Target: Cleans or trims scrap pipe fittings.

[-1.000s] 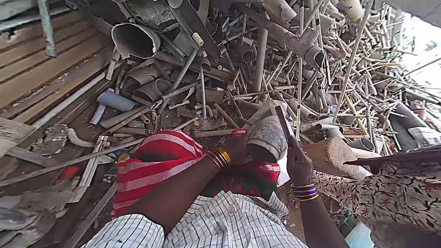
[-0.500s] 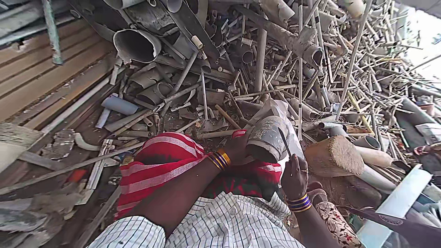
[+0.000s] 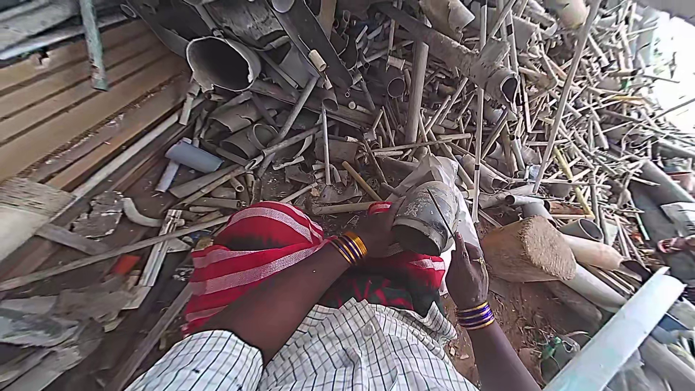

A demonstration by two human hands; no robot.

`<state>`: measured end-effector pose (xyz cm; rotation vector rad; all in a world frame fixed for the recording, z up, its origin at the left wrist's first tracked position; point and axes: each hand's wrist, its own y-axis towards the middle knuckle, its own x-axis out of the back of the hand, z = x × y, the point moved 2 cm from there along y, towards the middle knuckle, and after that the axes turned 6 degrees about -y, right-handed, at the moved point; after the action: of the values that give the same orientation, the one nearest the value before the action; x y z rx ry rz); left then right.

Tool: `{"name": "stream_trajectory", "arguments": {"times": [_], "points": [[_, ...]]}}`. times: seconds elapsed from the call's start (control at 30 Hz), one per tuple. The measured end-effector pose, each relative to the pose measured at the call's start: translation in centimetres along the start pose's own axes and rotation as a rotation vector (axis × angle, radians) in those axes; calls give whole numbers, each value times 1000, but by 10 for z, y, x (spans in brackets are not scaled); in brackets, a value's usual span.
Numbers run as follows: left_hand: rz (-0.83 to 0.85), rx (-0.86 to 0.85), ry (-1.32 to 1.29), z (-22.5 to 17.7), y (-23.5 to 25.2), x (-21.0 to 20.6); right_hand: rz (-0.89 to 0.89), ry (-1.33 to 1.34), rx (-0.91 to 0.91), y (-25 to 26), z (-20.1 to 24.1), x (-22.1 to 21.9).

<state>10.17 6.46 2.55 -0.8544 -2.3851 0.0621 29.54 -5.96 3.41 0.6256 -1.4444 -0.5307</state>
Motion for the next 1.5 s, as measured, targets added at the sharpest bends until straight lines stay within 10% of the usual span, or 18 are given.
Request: {"name": "stream_trajectory", "arguments": {"times": [0.13,0.3,0.47,0.63,0.8,0.97,1.13,1.3,1.5], "points": [[0,-24,6,0,-2,2,-204,71,94,1,6,12],[6,-17,12,-3,-1,0,36,50,-3,-2,7,-1],[12,-36,2,-1,-1,1,-233,99,49,7,11,15],[0,-14,-20,2,-1,0,91,112,-78,4,5,5],[-21,-76,-63,4,-1,-1,-169,155,-27,3,6,13],[-25,-44,-43,1,-2,-2,209,47,-249,2,-8,-3],[-47,-74,-51,1,-4,-2,-190,142,-18,-5,-5,8],[-27,-55,-47,2,0,-5,199,111,-259,-7,-14,-10],[-70,-84,-58,4,-2,-6,-124,210,-74,-8,-9,1]]}}
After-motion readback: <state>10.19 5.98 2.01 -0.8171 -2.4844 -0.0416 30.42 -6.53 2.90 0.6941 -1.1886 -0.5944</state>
